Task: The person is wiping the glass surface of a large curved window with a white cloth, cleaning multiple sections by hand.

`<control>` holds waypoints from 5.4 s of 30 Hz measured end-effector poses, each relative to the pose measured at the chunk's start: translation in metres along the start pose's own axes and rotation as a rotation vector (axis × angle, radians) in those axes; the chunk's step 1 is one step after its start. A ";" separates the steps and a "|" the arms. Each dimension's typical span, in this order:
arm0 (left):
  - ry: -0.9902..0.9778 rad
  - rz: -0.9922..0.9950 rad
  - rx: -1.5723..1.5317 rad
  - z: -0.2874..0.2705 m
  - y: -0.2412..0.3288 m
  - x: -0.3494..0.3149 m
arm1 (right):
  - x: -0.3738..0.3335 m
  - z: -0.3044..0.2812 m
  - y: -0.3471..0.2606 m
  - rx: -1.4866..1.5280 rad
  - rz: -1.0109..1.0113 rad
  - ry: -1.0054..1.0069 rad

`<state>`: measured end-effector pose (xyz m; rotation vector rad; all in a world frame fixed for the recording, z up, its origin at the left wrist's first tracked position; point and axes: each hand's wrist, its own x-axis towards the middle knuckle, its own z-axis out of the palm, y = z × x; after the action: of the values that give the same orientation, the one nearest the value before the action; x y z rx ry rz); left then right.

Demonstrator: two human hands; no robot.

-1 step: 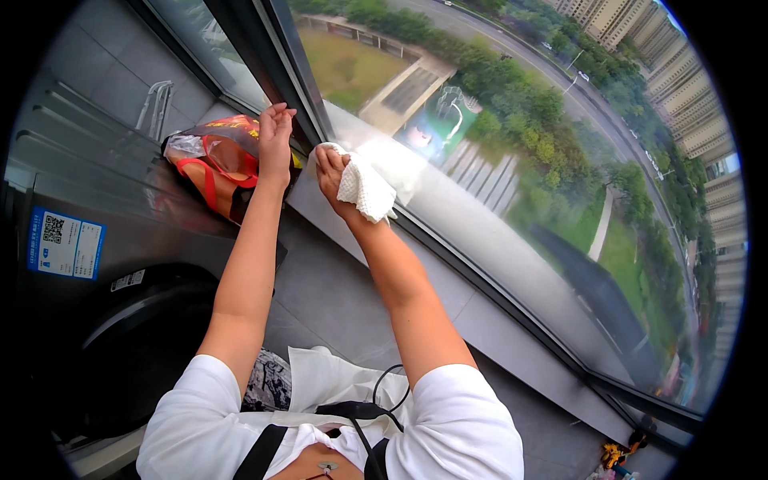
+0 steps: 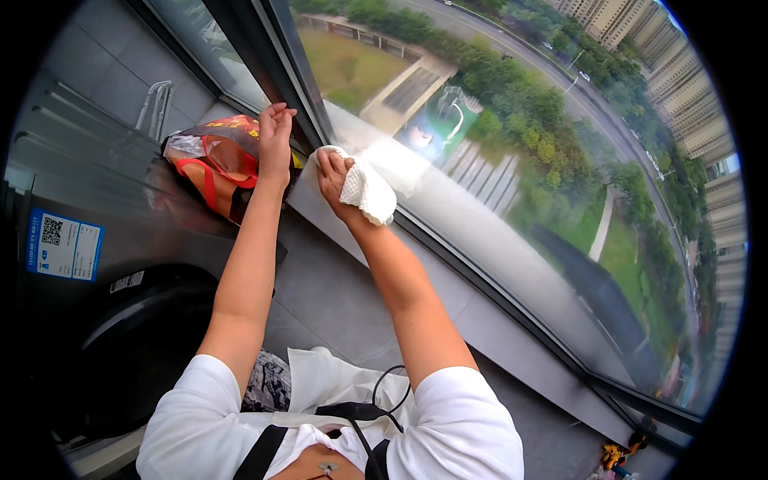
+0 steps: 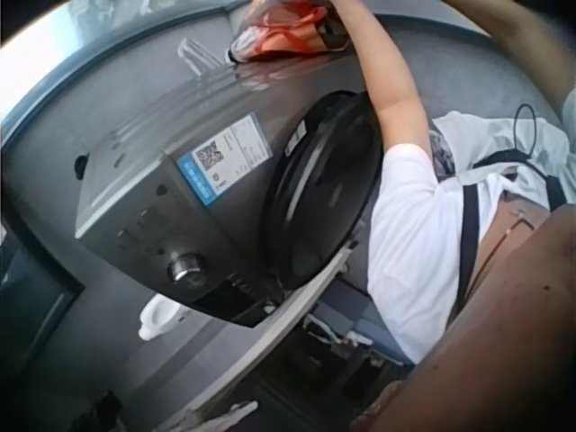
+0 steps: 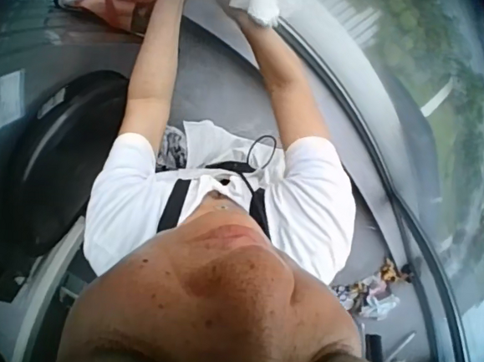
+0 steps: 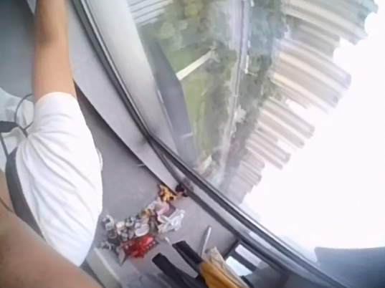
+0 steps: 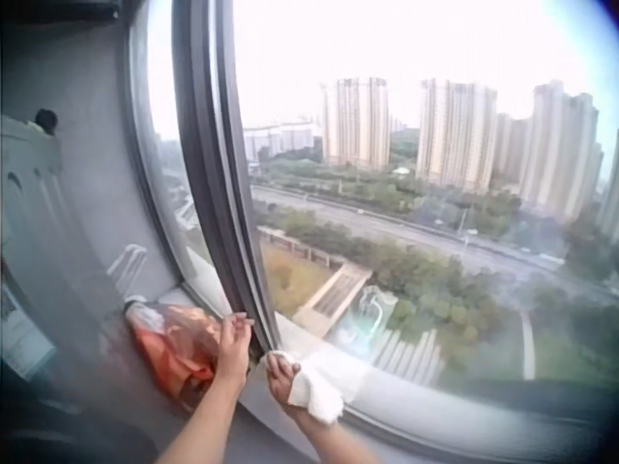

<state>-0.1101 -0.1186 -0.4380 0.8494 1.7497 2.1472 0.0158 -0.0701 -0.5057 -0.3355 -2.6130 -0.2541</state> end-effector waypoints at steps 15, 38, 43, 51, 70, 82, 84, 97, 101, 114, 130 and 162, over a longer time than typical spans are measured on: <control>0.060 0.015 0.336 0.007 -0.006 0.025 | -0.097 0.132 -0.013 0.119 0.386 -0.027; 0.222 -0.027 0.357 0.007 -0.023 0.024 | -0.322 -0.232 0.075 -0.222 1.340 -0.148; 0.257 -0.024 0.355 0.007 -0.017 0.028 | -0.304 -0.198 0.074 -0.290 1.267 0.814; 0.172 -0.036 0.364 0.016 -0.020 0.021 | -0.220 -0.055 0.053 -0.192 1.469 0.910; 0.236 -0.099 0.390 0.023 -0.007 0.023 | -0.313 -0.203 0.074 0.081 1.781 -0.291; 0.227 0.008 0.454 0.012 -0.028 0.035 | -0.278 -0.246 0.072 0.247 1.388 1.059; 0.200 -0.001 0.464 0.014 -0.021 0.034 | -0.292 -0.227 0.064 -0.230 1.270 0.631; 0.217 0.057 0.573 0.010 -0.038 0.042 | -0.284 -0.226 0.122 -0.082 1.331 1.322; 0.188 -0.027 0.421 0.008 -0.033 0.041 | -0.204 -0.211 0.101 -0.325 1.216 1.050; 0.072 -0.100 0.469 0.008 -0.001 0.030 | -0.010 -0.201 0.045 -0.184 0.574 0.593; 0.290 0.229 0.453 0.027 0.066 0.045 | -0.076 -0.295 0.093 -0.416 0.501 0.479; 0.111 0.169 0.166 0.010 0.063 0.055 | 0.000 -0.166 0.056 -0.330 0.037 0.230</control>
<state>-0.1378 -0.0979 -0.3610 0.9677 1.9998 2.2158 0.1051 -0.0563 -0.3560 -0.4379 -2.3322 -0.6736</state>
